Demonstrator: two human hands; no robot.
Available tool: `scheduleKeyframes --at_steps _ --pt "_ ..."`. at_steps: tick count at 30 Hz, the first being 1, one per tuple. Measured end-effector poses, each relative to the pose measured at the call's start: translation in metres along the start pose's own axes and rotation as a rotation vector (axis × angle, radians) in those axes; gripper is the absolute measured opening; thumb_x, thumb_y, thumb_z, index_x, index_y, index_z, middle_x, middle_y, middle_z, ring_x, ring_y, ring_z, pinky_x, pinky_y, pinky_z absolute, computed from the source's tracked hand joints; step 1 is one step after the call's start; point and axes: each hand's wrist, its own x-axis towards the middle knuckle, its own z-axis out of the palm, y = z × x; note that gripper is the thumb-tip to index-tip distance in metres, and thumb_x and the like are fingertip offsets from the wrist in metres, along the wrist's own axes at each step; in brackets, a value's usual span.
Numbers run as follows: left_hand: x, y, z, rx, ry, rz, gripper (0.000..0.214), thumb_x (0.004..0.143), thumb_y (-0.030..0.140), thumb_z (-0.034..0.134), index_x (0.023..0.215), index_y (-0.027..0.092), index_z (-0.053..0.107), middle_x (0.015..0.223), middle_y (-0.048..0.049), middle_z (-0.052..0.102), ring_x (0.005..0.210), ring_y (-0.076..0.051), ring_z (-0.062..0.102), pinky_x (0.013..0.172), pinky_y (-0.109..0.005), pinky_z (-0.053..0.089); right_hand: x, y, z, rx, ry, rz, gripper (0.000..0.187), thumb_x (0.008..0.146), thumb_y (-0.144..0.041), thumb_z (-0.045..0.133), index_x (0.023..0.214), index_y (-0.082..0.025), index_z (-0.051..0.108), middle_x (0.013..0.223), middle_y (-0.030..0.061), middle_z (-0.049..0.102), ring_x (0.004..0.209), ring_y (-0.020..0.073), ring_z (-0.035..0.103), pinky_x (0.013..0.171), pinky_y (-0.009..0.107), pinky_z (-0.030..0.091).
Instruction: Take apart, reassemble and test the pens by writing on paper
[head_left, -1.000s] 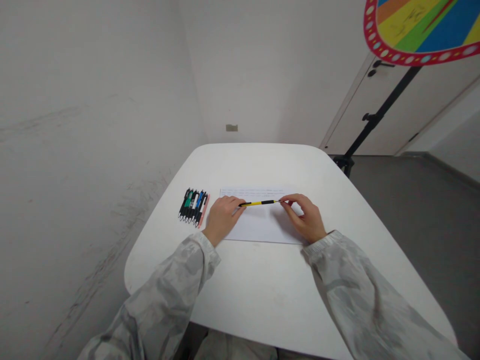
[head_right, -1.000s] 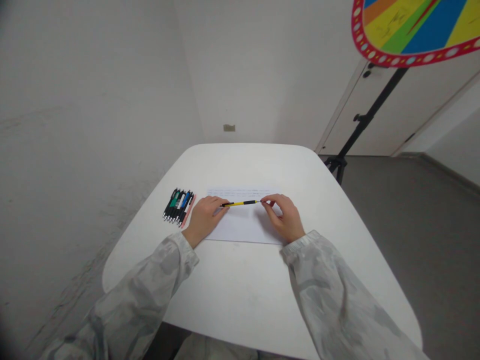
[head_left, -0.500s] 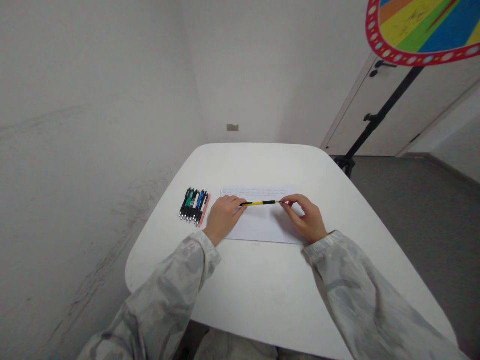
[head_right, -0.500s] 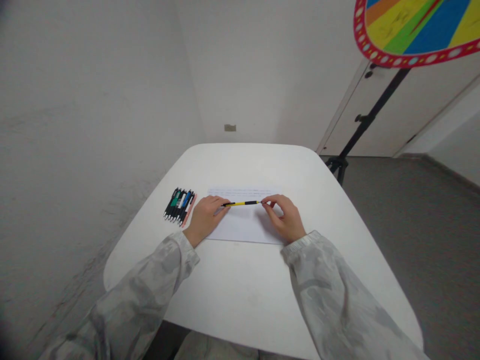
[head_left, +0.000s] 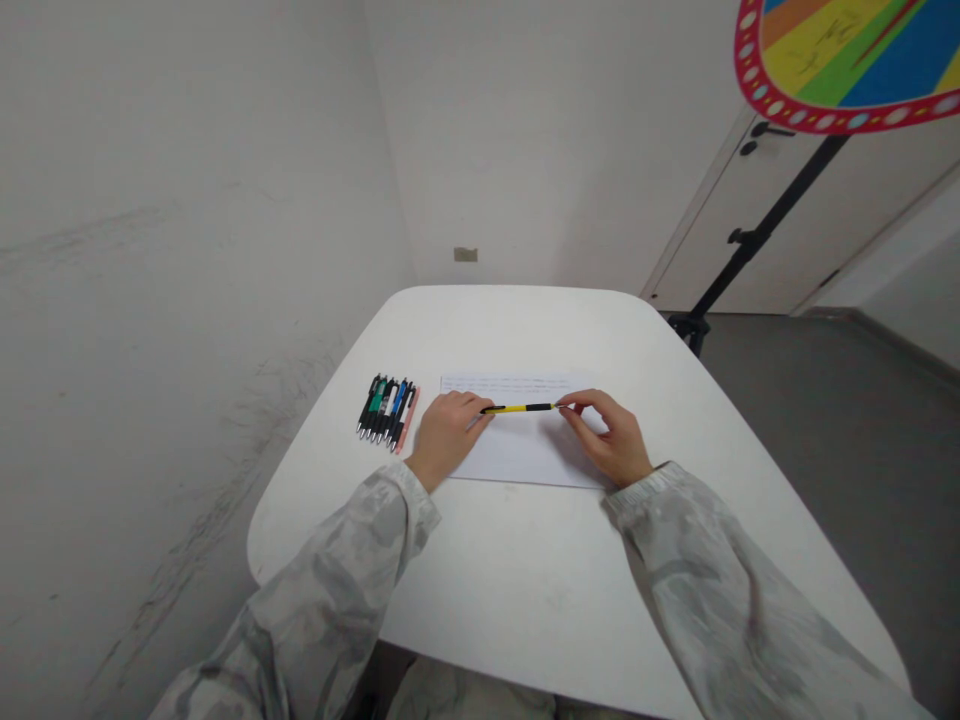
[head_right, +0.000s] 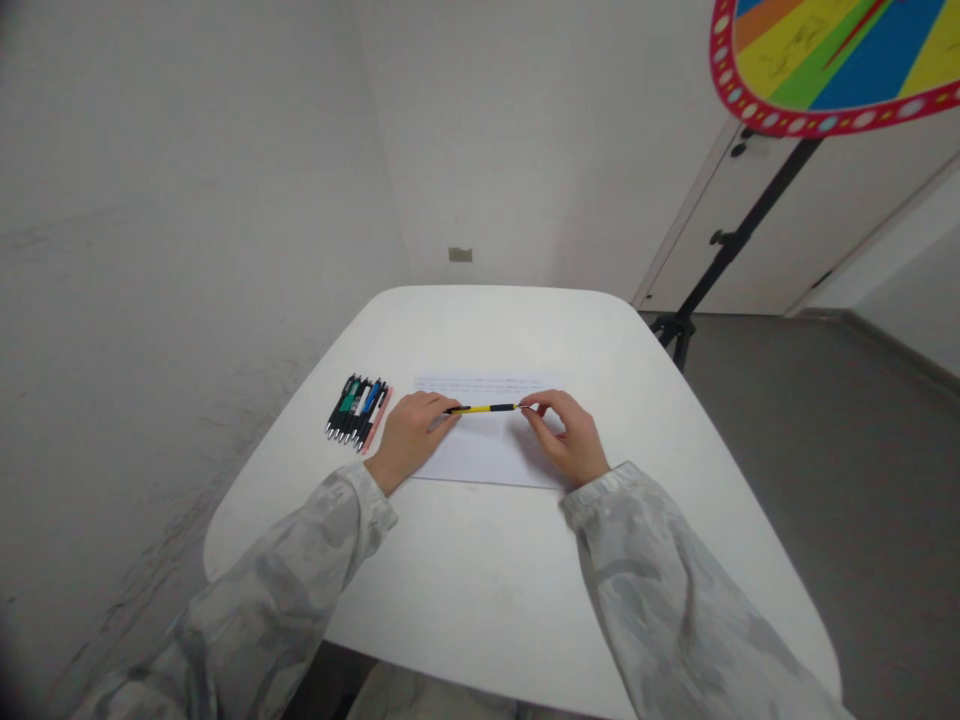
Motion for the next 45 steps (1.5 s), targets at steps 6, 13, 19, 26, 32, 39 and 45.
scheduleKeyframes --at_steps 6,13,19,26,32,39,45 --pt "0.000 -0.001 0.001 0.002 0.006 0.002 0.013 0.109 0.030 0.065 0.116 0.024 0.075 0.111 -0.0053 0.080 0.102 -0.025 0.070 0.090 -0.042 0.052 0.001 -0.001 0.000 0.009 -0.004 0.005 0.015 0.104 -0.040 0.067 0.106 -0.028 0.074 0.095 0.0073 0.077 0.087 0.0264 0.072 0.087 0.047 0.061" --pt "0.000 -0.001 0.002 0.004 0.014 0.021 0.015 0.109 0.032 0.066 0.116 0.024 0.075 0.110 -0.0044 0.080 0.100 -0.024 0.069 0.089 -0.043 0.052 0.000 0.002 0.001 0.018 -0.003 -0.025 0.013 0.104 -0.038 0.068 0.107 -0.028 0.076 0.096 0.0067 0.078 0.086 0.0260 0.071 0.086 0.046 0.060" --pt "0.000 -0.001 0.001 -0.012 0.007 0.028 0.017 0.110 0.034 0.063 0.116 0.024 0.076 0.109 -0.0055 0.080 0.101 -0.025 0.070 0.090 -0.043 0.052 0.000 0.006 0.001 0.006 -0.011 0.021 0.019 0.104 -0.044 0.068 0.103 -0.027 0.076 0.095 0.0067 0.078 0.087 0.0262 0.072 0.086 0.045 0.060" --pt "0.001 -0.001 -0.001 -0.034 0.015 0.054 0.017 0.110 0.034 0.064 0.115 0.025 0.077 0.108 -0.0053 0.080 0.101 -0.024 0.070 0.092 -0.042 0.052 0.001 0.011 0.000 -0.026 -0.045 0.052 0.023 0.106 -0.044 0.063 0.093 -0.027 0.070 0.088 0.0052 0.074 0.083 0.0250 0.070 0.077 0.041 0.056" --pt "0.002 0.000 -0.001 0.005 0.021 0.043 0.017 0.108 0.036 0.067 0.114 0.025 0.078 0.105 -0.0049 0.080 0.098 -0.025 0.069 0.088 -0.042 0.052 0.001 0.004 -0.001 -0.037 -0.039 0.031 0.020 0.105 -0.043 0.063 0.095 -0.027 0.069 0.087 0.0055 0.074 0.081 0.0259 0.069 0.078 0.043 0.056" --pt "0.000 -0.002 0.001 0.005 0.045 0.065 0.018 0.109 0.036 0.065 0.116 0.025 0.078 0.107 -0.0046 0.080 0.100 -0.024 0.069 0.090 -0.042 0.051 0.001 -0.004 -0.002 -0.026 -0.069 -0.013 0.014 0.106 -0.037 0.061 0.100 -0.027 0.068 0.090 0.0059 0.072 0.086 0.0261 0.068 0.083 0.043 0.054" --pt "0.000 -0.003 0.000 0.009 0.096 0.113 0.018 0.110 0.036 0.064 0.115 0.024 0.078 0.107 -0.0049 0.080 0.098 -0.024 0.069 0.089 -0.040 0.051 0.000 0.005 -0.002 -0.079 -0.121 -0.028 0.025 0.109 -0.036 0.056 0.088 -0.025 0.063 0.083 0.0048 0.068 0.082 0.0245 0.063 0.080 0.041 0.048"
